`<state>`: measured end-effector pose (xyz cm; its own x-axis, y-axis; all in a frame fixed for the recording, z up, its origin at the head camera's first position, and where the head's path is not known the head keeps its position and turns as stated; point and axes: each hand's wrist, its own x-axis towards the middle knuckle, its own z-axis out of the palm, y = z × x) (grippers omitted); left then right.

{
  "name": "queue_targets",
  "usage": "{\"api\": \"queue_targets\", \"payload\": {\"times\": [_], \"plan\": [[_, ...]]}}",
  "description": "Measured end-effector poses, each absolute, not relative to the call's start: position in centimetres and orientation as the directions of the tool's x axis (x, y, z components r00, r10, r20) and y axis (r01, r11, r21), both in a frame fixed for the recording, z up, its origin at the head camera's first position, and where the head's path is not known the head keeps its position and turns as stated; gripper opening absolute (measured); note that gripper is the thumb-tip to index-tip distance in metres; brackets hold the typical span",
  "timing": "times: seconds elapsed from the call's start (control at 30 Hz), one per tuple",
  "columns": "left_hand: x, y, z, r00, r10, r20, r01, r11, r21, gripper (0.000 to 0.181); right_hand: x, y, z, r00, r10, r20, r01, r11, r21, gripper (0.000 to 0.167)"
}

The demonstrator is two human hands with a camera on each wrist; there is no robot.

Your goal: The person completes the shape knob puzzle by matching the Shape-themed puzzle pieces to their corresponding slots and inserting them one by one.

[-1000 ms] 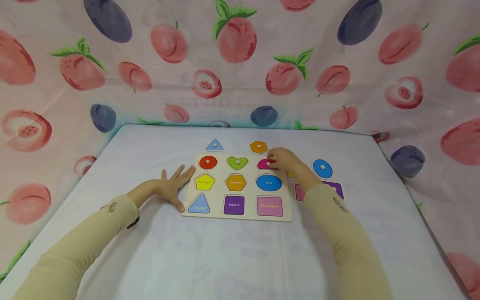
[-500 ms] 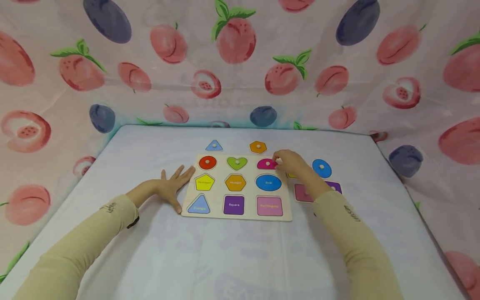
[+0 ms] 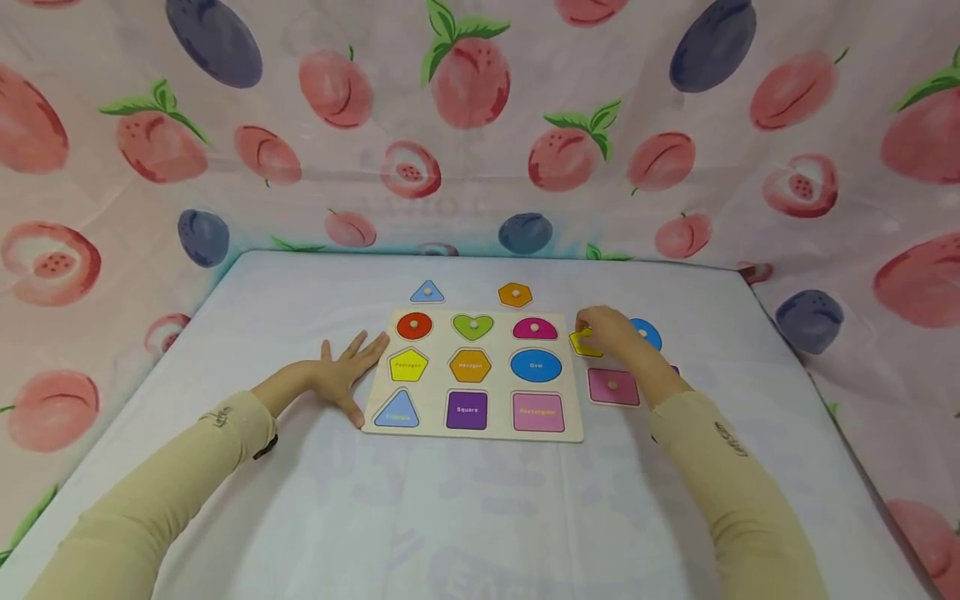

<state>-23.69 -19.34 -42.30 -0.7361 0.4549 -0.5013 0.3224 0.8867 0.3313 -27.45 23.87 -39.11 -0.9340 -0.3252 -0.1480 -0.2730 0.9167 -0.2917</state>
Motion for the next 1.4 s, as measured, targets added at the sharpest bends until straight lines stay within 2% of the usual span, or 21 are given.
{"api": "queue_targets", "payload": {"times": [0.47, 0.77, 1.17, 1.3, 1.4], "plan": [[-23.7, -19.4, -42.3, -0.73, 0.467, -0.499, 0.326, 0.88, 0.346, 0.137, -28.0, 25.4, -39.9, -0.933, -0.314, -0.174, -0.248, 0.915, -0.319, 0.009], [-23.5, -19.4, -42.7, -0.727, 0.461, -0.51, 0.331, 0.885, 0.328, 0.137, -28.1, 25.7, -40.3, -0.926, -0.296, -0.233, -0.213, 0.922, -0.324, 0.01], [-23.6, -19.2, -42.3, -0.746, 0.442, -0.498, 0.312, 0.892, 0.326, 0.136, -28.2, 24.8, -39.1, -0.939, -0.277, -0.203, -0.234, 0.949, -0.212, 0.012], [-23.6, -19.2, -42.4, -0.75, 0.441, -0.494, 0.314, 0.894, 0.321, 0.136, -27.8, 24.7, -38.8, -0.942, -0.295, -0.161, -0.259, 0.942, -0.212, 0.012], [-23.7, -19.2, -42.6, -0.743, 0.448, -0.498, 0.318, 0.89, 0.327, 0.137, -27.8, 24.6, -39.0, -0.938, -0.306, -0.163, -0.259, 0.93, -0.259, 0.012]]}}
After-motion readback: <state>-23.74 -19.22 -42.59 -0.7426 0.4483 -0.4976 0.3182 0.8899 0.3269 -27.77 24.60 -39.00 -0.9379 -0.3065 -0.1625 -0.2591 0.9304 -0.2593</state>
